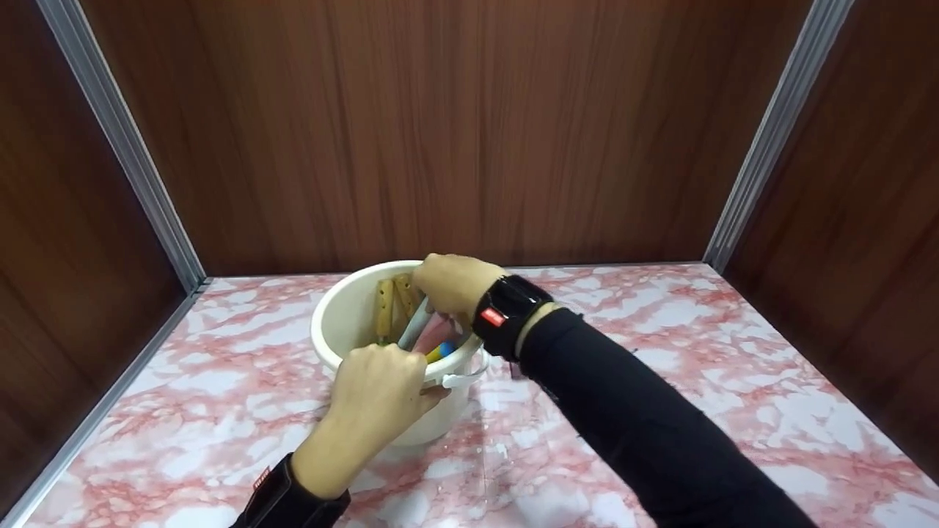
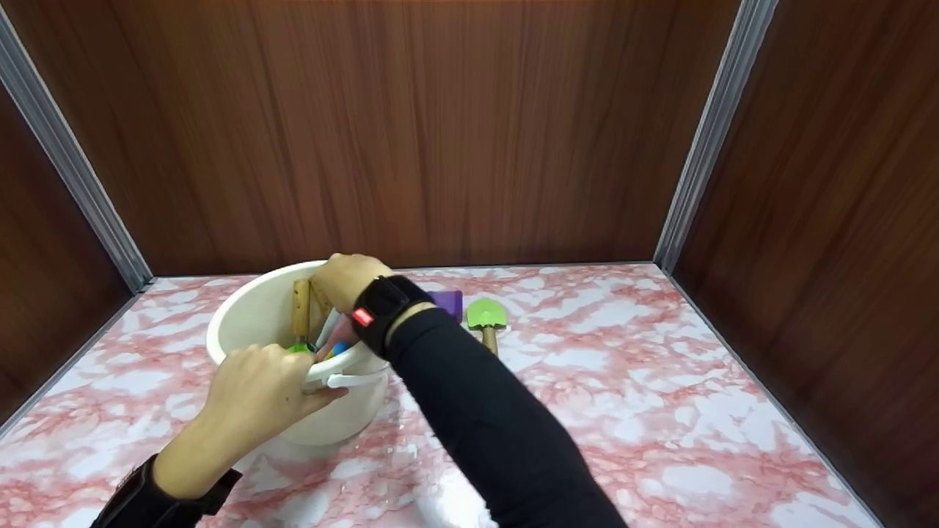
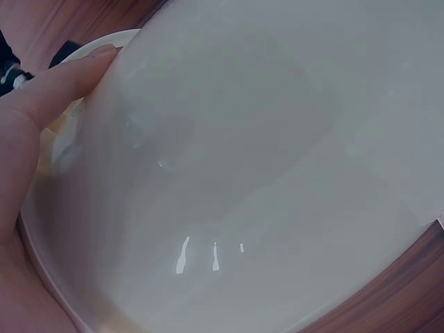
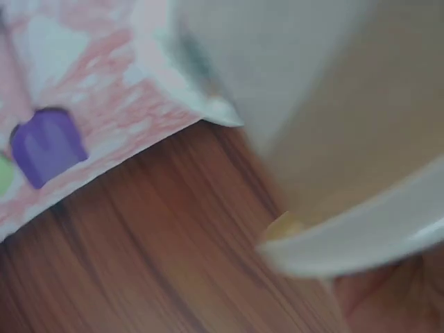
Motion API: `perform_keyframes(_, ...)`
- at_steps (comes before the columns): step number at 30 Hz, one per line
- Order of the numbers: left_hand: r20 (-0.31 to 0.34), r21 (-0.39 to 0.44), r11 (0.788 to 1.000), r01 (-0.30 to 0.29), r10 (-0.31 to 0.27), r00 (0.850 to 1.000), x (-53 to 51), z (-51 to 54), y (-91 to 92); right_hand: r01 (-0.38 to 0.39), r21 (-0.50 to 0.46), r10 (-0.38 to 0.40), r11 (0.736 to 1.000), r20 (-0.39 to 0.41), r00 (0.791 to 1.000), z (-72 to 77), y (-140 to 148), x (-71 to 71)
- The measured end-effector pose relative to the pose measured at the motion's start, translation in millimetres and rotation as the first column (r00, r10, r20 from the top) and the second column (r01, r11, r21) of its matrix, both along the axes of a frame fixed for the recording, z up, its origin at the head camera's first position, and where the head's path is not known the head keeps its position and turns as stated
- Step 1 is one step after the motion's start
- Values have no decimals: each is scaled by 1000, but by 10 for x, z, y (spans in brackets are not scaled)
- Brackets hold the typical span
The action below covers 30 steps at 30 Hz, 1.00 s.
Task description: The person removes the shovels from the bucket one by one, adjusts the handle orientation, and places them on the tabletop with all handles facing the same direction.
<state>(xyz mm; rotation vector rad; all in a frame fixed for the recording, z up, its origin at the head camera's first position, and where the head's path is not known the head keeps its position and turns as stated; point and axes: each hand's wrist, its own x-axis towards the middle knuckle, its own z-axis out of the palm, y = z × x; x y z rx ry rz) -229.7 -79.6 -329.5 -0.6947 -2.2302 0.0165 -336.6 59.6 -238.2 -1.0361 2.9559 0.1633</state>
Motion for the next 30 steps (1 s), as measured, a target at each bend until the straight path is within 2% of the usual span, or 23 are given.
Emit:
perform_keyframes(2,-9,7,1000,-1,1,1000,-1,0,-3,33,-18,-32,999,28,999,2,-75,7)
perform_keyframes(4,-18,14,1000,-2,2,1000,-2,-4,-6,31,-16,-30,999,30,999,-26,-152,12)
perform_keyframes(8,-26,13,1000,-3,4,1000,2,-22,1,-30,98,39,995,-91,995,-200,-257,28)
perform_keyframes(11,-27,10,1000,-2,2,1000,7,-28,12,-46,221,98,974,-234,967,-308,-287,60)
perform_keyframes(14,-24,8,1000,1,-1,1000,8,-23,17,-41,265,127,963,-317,940,-329,-282,88)
perform_keyframes(17,-20,2,1000,1,-1,1000,8,-13,13,-66,258,161,964,-364,918,-319,-250,95)
perform_keyframes(21,-21,-2,1000,5,-5,1000,6,-7,14,-86,303,203,949,-382,901,-237,-186,97)
perform_keyframes(25,-6,-4,1000,12,-12,1000,11,-1,15,-38,328,163,944,-361,918,-76,-105,87)
perform_keyframes(30,17,-12,1000,-4,4,1000,26,12,-1,-32,259,109,965,-289,951,132,13,72)
